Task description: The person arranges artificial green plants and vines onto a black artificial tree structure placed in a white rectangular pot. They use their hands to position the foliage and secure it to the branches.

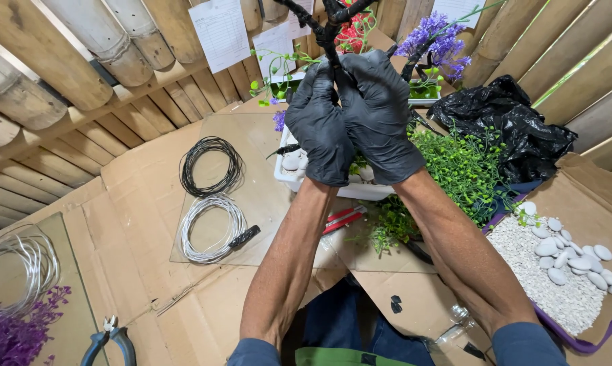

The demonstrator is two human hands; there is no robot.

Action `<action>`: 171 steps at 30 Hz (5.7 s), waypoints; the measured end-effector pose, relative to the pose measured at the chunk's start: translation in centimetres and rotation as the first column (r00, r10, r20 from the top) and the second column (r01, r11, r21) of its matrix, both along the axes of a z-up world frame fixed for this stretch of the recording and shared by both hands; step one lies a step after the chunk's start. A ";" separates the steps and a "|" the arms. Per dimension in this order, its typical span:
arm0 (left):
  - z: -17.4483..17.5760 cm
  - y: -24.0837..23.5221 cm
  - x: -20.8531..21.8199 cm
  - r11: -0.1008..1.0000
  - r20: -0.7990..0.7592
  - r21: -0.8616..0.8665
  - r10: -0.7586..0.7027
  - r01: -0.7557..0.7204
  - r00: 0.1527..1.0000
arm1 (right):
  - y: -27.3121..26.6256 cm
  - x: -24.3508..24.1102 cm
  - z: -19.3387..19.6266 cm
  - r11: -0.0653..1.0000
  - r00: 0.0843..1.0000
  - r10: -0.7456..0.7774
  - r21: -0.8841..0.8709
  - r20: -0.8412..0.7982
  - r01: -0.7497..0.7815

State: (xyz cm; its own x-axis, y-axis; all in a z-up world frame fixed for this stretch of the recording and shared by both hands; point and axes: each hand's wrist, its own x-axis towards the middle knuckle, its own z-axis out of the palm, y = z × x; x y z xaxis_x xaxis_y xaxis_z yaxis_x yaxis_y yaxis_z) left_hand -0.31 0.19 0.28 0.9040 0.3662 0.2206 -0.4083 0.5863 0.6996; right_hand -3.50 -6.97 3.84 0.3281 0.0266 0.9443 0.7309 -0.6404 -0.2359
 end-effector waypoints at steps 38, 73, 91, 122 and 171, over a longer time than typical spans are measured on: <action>-1.1 -0.4 0.8 0.970 0.011 -0.229 -0.079 0.080 0.997 | 0.2 -0.4 0.4 0.999 0.998 -0.045 -0.013 -0.049 0.044; -1.1 0.6 -0.9 0.973 0.098 -0.172 -0.137 0.153 0.986 | -0.3 -1.0 -0.9 0.996 0.999 -0.008 0.094 -0.032 0.011; 0.3 11.5 -18.3 0.959 -0.024 0.232 -0.163 0.164 0.986 | -1.9 -16.8 -4.5 0.931 0.939 -0.084 0.309 -0.334 0.193; -26.4 19.9 -20.4 0.033 0.012 0.999 -0.064 -0.010 0.998 | -1.7 -24.3 -22.3 0.797 0.620 -0.183 0.254 -0.763 0.548; -23.6 20.3 -14.7 0.133 -0.045 0.991 0.098 0.032 0.994 | -1.6 -26.6 -23.7 0.869 0.828 -0.252 0.260 -0.502 0.422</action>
State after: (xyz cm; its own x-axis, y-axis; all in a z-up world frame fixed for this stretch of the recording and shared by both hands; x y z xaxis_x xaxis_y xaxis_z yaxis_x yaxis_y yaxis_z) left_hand -15.03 20.47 -23.27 0.9331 -0.0801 0.3505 -0.3150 -0.6521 0.6896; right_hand -30.11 -8.55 -19.86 0.6327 -0.4620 0.6215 0.2475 -0.6398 -0.7276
